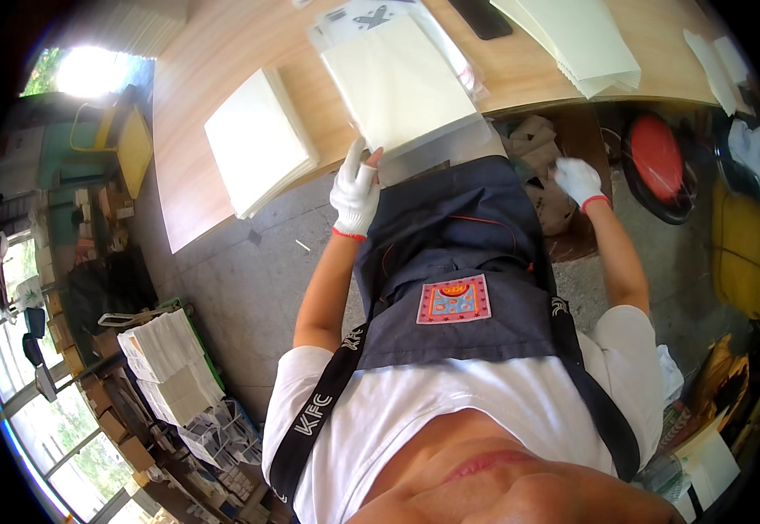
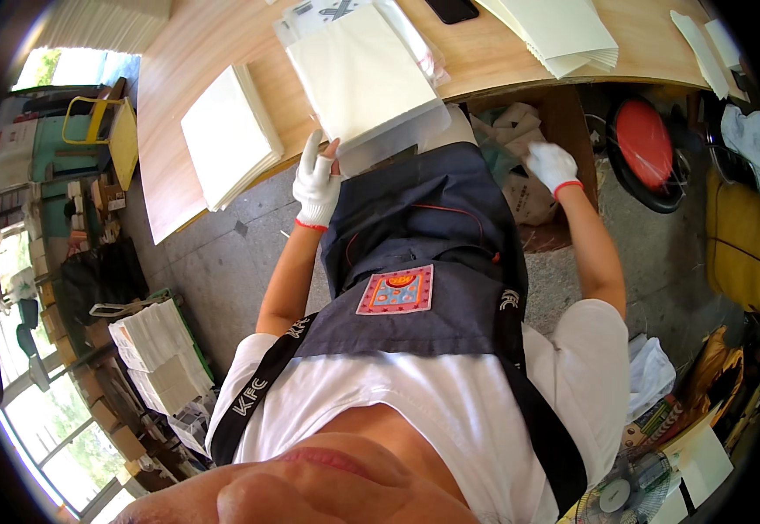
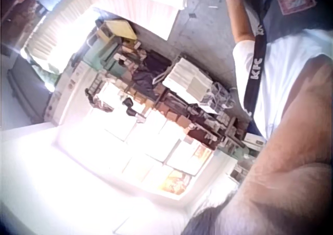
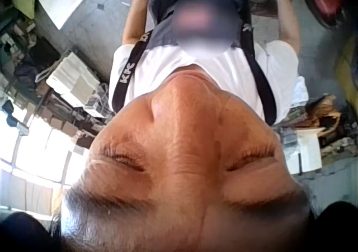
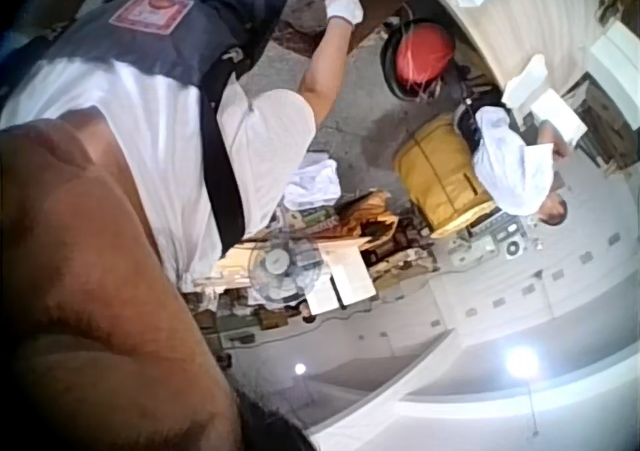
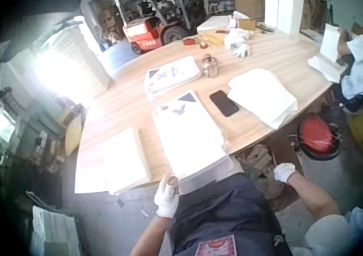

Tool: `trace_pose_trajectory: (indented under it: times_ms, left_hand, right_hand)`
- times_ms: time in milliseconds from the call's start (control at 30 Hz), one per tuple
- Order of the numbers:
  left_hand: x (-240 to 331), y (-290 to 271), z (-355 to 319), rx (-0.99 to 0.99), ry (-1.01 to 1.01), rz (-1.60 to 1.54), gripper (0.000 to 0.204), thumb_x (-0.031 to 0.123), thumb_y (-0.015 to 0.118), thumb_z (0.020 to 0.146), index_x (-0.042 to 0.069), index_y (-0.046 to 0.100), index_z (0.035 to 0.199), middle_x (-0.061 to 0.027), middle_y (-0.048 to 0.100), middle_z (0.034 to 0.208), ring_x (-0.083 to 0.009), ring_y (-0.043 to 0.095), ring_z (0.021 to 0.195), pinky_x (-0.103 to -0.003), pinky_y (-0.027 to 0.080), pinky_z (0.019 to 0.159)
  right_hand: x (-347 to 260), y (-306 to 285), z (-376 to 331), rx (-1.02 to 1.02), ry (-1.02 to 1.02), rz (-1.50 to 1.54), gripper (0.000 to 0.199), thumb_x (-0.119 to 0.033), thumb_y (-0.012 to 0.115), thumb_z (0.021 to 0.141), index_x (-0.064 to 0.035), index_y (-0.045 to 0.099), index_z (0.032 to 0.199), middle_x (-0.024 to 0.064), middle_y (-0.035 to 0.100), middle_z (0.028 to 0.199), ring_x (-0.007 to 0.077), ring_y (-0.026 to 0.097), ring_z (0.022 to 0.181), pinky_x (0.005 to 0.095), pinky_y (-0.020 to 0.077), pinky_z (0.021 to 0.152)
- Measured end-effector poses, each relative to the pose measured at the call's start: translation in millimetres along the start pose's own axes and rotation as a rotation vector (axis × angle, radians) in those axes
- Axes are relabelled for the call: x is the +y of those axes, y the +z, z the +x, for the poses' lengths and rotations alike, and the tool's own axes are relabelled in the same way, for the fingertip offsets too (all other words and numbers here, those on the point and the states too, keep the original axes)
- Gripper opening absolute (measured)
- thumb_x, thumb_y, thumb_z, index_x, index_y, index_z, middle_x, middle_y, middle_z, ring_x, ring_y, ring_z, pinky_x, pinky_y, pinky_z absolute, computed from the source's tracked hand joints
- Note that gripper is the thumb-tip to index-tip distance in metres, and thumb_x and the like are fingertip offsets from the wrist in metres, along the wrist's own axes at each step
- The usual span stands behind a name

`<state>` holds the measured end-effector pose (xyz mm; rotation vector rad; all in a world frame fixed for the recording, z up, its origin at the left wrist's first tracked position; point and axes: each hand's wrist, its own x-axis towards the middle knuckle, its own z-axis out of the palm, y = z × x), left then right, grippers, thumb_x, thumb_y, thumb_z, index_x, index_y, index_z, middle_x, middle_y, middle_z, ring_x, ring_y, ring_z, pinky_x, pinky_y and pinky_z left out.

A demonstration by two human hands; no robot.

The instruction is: The person stands at a wooden table and repeatedly picks up stacks of white paper, separates them, and places them into a new pile. The person wears white gloves and a KFC apron. The task involves repetitive handling of paper stacks without using any tools.

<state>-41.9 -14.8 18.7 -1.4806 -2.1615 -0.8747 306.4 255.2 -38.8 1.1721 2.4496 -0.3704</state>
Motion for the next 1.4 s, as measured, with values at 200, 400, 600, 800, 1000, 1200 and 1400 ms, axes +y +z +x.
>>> trace_pose_trajectory:
  times_ms: [200,400,600,800,1000,1200,1400]
  left_hand:
    - [-5.2,8.8,18.4,-0.064,0.295,-0.011,0.021,0.009,0.071,0.066,0.013,0.051,0.063,0.0027,0.062,0.092,-0.0193,0.056,0.063,-0.031,0.045,0.051]
    - [-16.6,11.2,-15.8,-0.059,-0.229,-0.325,0.021,0.01,0.07,0.075,0.01,0.05,0.07,-0.0033,0.056,0.075,-0.0208,0.053,0.063,-0.031,0.044,0.058]
    - [11.4,19.3,-22.1,0.187,-1.145,-1.374,0.011,0.009,0.061,0.084,0.009,0.05,0.086,-0.0006,0.055,0.078,-0.0105,0.052,0.073,-0.024,0.043,0.063]
    - [8.0,-15.7,3.7,0.069,-0.985,-1.319,0.014,0.01,0.058,0.088,0.001,0.058,0.098,0.0006,0.059,0.087,-0.0063,0.051,0.079,-0.02,0.04,0.071]
    - [-43.8,-102.3,19.8,0.234,-0.821,-0.739,0.023,0.01,0.055,0.088,-0.003,0.058,0.107,-0.0052,0.058,0.092,-0.0121,0.053,0.084,-0.022,0.041,0.075]
    - [-149.9,-141.0,10.9,0.208,-0.823,-0.422,0.029,0.02,0.05,0.092,-0.003,0.06,0.105,-0.0104,0.064,0.093,-0.0133,0.058,0.084,-0.024,0.045,0.073]
    - [-202.2,-104.1,-44.4,0.068,-0.896,-0.096,0.045,0.016,0.047,0.079,0.007,0.056,0.122,-0.0155,0.062,0.109,-0.0267,0.059,0.097,-0.032,0.044,0.087]
  right_hand:
    - [-134.6,-98.9,12.3,0.909,-0.707,0.121,0.033,-0.013,0.068,0.067,-0.0151,0.06,0.1,0.0014,0.055,0.109,0.0215,0.056,0.095,0.0365,0.0475,0.068]
    - [-162.3,-55.1,37.6,0.725,-0.7,0.674,0.019,-0.01,0.07,0.069,-0.0075,0.051,0.071,0.0023,0.051,0.062,0.0207,0.055,0.06,0.0342,0.0438,0.055]
    - [-189.9,-38.7,29.4,0.297,0.015,1.621,0.027,-0.029,0.061,0.086,-0.0075,0.049,0.075,-0.0036,0.045,0.058,0.0057,0.041,0.045,0.0233,0.0336,0.041]
    - [-185.3,-55.3,17.1,-0.032,-0.066,1.434,0.026,-0.033,0.053,0.09,-0.0072,0.055,0.093,-0.001,0.054,0.063,0.0055,0.047,0.046,0.0207,0.0377,0.039]
    - [-271.8,-92.8,11.2,-0.216,-0.36,1.542,0.03,-0.028,0.056,0.089,-0.007,0.057,0.11,-0.0017,0.057,0.07,0.0044,0.048,0.052,0.0193,0.0388,0.044]
    - [-397.1,-104.3,52.4,-0.072,-0.622,1.164,0.03,-0.035,0.054,0.088,-0.0063,0.061,0.089,0.0081,0.063,0.072,0.0173,0.056,0.056,0.0311,0.0431,0.051]
    - [-400.0,-103.0,50.7,-0.058,-0.511,0.855,0.039,-0.044,0.051,0.086,-0.0063,0.062,0.088,0.0138,0.063,0.069,0.0266,0.061,0.065,0.0379,0.0448,0.061]
